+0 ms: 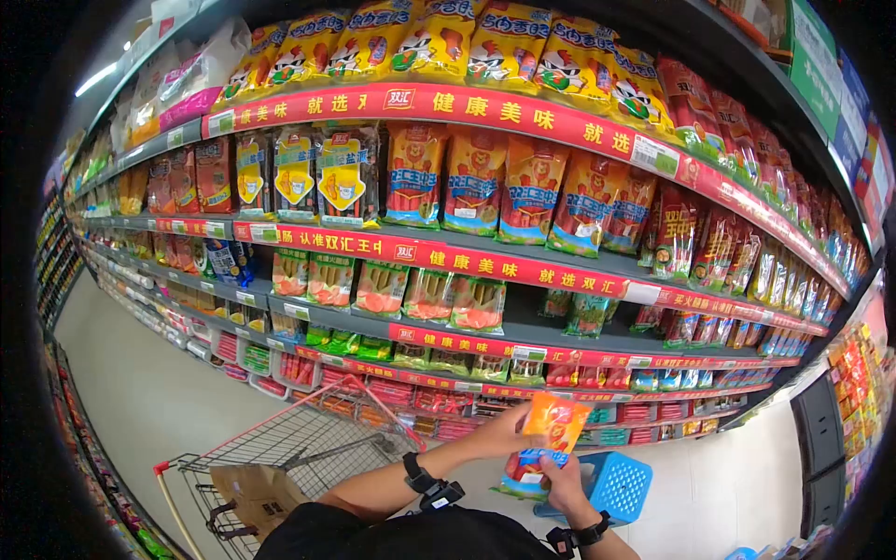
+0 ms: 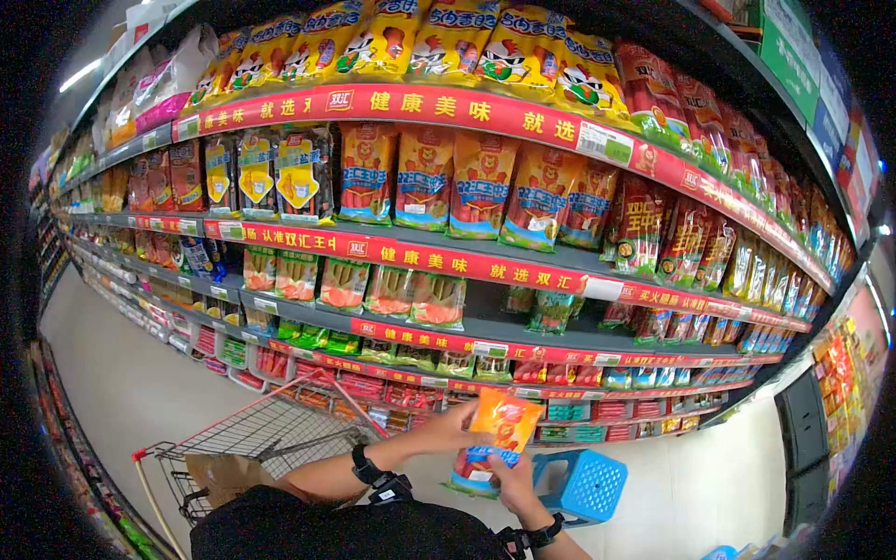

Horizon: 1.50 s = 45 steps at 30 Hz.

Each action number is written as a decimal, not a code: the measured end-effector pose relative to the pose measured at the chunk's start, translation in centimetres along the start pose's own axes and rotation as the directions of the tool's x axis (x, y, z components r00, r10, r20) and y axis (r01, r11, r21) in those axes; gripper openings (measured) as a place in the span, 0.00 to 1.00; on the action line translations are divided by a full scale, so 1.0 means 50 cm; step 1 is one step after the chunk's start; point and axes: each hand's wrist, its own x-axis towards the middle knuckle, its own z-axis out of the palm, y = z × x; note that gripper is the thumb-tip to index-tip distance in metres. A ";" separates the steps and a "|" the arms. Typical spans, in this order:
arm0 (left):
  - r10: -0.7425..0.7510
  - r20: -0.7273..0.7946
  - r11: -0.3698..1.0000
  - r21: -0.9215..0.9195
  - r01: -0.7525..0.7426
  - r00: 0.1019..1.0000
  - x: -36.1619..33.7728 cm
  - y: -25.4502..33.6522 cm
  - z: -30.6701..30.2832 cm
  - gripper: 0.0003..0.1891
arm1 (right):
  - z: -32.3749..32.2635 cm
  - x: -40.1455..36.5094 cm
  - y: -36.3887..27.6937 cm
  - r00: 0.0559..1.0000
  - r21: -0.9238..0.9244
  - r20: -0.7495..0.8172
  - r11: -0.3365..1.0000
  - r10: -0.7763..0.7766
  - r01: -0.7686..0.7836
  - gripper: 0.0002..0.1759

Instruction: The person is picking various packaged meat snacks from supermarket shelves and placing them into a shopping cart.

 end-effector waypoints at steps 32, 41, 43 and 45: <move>0.016 0.472 0.893 -0.404 0.200 0.881 0.078 0.092 -0.186 0.07 | 0.079 0.217 -0.002 0.914 0.421 0.347 0.836 0.211 -0.353 0.30; 0.051 0.419 0.913 -0.387 0.128 0.907 0.120 0.096 -0.160 0.07 | 0.037 0.267 0.001 0.944 0.445 0.304 0.857 0.127 -0.258 0.29; 0.015 0.432 0.928 -0.342 0.149 0.902 0.143 0.099 -0.146 0.08 | 0.053 0.257 -0.056 0.981 0.314 0.004 0.931 0.195 -0.186 0.27; 0.069 0.367 0.944 -0.326 0.058 0.928 0.171 0.079 -0.122 0.11 | 0.027 0.261 -0.093 0.990 0.128 0.107 0.989 -0.088 0.074 0.26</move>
